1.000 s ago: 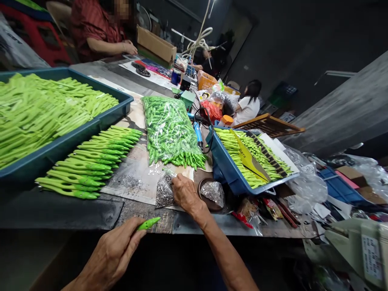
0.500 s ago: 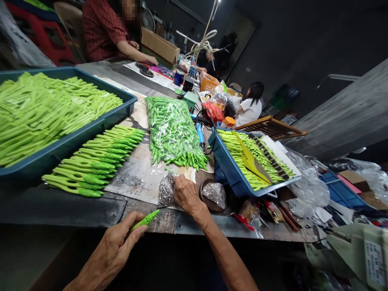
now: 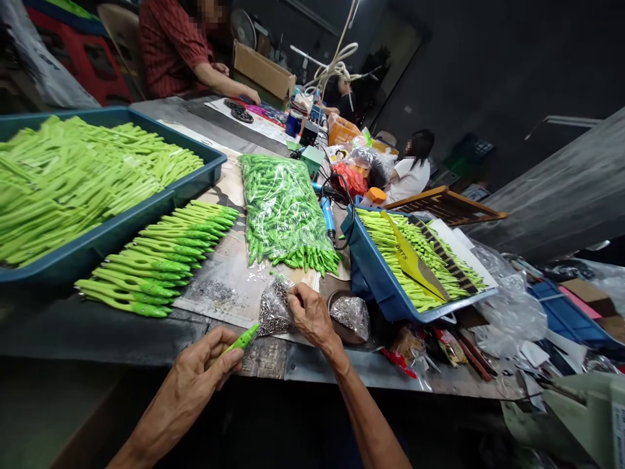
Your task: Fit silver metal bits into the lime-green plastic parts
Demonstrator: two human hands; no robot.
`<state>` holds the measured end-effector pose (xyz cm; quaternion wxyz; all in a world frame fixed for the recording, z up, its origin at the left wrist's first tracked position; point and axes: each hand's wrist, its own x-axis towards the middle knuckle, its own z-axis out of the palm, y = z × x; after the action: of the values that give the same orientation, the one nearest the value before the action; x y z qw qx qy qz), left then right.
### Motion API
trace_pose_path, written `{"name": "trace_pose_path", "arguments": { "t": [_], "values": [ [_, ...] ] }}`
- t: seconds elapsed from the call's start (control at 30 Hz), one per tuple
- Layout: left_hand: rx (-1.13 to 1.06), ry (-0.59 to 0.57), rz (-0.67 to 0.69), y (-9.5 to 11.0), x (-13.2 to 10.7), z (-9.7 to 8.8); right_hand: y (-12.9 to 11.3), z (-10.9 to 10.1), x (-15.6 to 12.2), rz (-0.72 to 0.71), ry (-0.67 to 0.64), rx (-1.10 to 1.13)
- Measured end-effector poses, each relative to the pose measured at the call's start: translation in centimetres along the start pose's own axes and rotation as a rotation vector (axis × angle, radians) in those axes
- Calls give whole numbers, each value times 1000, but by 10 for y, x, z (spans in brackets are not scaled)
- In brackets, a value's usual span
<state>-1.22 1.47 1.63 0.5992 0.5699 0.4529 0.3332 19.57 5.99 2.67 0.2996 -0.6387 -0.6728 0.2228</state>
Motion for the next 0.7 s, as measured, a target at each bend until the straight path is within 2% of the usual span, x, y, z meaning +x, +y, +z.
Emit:
{"name": "trace_pose_path", "arguments": {
  "t": [0.3, 0.53, 0.7],
  "values": [
    [-99, 51, -51, 5, 11, 4, -23, -3, -10, 85, -2, 429],
    [-104, 154, -47, 2, 14, 4, -49, 9, -19, 100, -91, 556],
    [42, 224, -8, 5, 15, 1, -56, 20, -22, 128, -82, 643]
  ]
}}
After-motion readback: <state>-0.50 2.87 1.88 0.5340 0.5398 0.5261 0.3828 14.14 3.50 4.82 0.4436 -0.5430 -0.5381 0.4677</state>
